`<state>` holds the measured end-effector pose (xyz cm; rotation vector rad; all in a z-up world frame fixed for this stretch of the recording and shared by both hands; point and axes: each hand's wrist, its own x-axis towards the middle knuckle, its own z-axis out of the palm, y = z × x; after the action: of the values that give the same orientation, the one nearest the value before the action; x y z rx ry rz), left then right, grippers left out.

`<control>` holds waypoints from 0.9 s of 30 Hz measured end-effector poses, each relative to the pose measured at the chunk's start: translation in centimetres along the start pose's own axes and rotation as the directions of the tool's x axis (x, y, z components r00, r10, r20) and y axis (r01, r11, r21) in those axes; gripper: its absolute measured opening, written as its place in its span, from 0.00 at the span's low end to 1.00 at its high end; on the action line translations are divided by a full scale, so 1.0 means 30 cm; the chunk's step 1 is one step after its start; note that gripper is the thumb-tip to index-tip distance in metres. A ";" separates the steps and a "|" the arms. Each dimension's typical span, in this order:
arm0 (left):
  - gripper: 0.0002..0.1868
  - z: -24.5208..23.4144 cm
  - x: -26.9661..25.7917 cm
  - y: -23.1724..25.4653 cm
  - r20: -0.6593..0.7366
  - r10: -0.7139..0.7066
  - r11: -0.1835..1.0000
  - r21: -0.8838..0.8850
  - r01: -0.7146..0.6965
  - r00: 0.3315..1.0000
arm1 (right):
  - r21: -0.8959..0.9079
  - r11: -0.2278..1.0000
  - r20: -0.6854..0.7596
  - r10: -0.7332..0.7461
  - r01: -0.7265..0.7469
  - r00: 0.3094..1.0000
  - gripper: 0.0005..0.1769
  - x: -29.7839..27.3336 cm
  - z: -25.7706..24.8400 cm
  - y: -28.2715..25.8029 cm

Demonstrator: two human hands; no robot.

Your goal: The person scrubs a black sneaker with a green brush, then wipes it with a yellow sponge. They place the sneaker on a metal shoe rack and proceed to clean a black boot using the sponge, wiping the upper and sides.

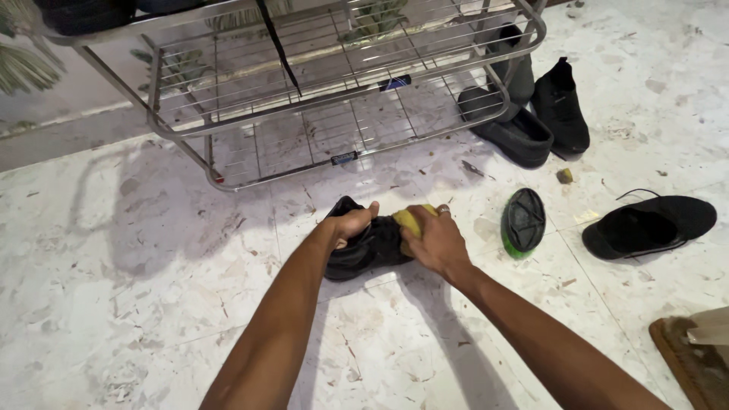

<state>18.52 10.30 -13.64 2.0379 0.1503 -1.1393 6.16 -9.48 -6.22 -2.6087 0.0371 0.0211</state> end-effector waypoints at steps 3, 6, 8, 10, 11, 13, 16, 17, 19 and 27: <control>0.47 0.006 -0.051 0.020 -0.035 -0.034 0.996 0.079 0.037 0.999 | 0.040 0.994 0.116 0.100 -0.105 0.988 0.31 0.006 -0.051 0.005; 0.46 0.015 -0.069 0.022 -0.059 -0.042 0.996 0.072 0.046 0.997 | 0.050 0.989 0.015 0.137 -0.137 0.990 0.33 0.065 -0.109 0.001; 0.46 0.021 -0.055 0.004 -0.042 -0.028 0.999 0.042 0.030 0.999 | 0.020 0.997 -0.106 0.072 -0.071 0.992 0.34 0.086 -0.126 0.014; 0.46 0.024 -0.023 -0.008 -0.028 0.007 1.000 0.008 -0.007 1.000 | -0.033 0.999 -0.196 -0.033 0.028 0.980 0.33 0.104 -0.135 0.023; 0.47 0.032 -0.007 -0.018 -0.021 0.032 0.999 -0.013 -0.032 0.999 | -0.064 0.998 -0.129 -0.019 0.011 0.991 0.32 0.100 -0.125 0.019; 0.47 0.033 0.024 -0.027 -0.038 0.076 0.997 0.019 -0.075 0.996 | -0.131 0.991 0.006 0.014 -0.014 1.000 0.31 0.073 -0.088 0.001; 0.45 0.033 0.022 -0.037 -0.070 0.092 0.992 0.095 -0.085 0.993 | -0.122 0.992 -0.084 -0.027 0.017 0.996 0.30 0.015 -0.042 -0.010; 0.44 0.031 0.010 -0.028 -0.061 0.073 0.996 0.065 -0.069 0.995 | -0.091 0.996 -0.040 -0.012 0.009 0.999 0.29 0.002 -0.031 -0.011; 0.44 0.041 -0.024 -0.005 -0.048 0.050 0.998 0.035 -0.049 0.998 | -0.040 0.999 0.039 0.014 -0.013 0.999 0.27 -0.020 -0.022 -0.002; 0.45 0.061 -0.101 0.016 -0.059 0.080 0.995 0.072 -0.076 0.995 | -0.049 0.996 0.097 0.081 -0.077 0.992 0.34 -0.103 -0.040 -0.003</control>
<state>15.72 9.48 -11.59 2.1223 0.0620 -1.0467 3.08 -9.96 -5.06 -2.6460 0.1055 0.1813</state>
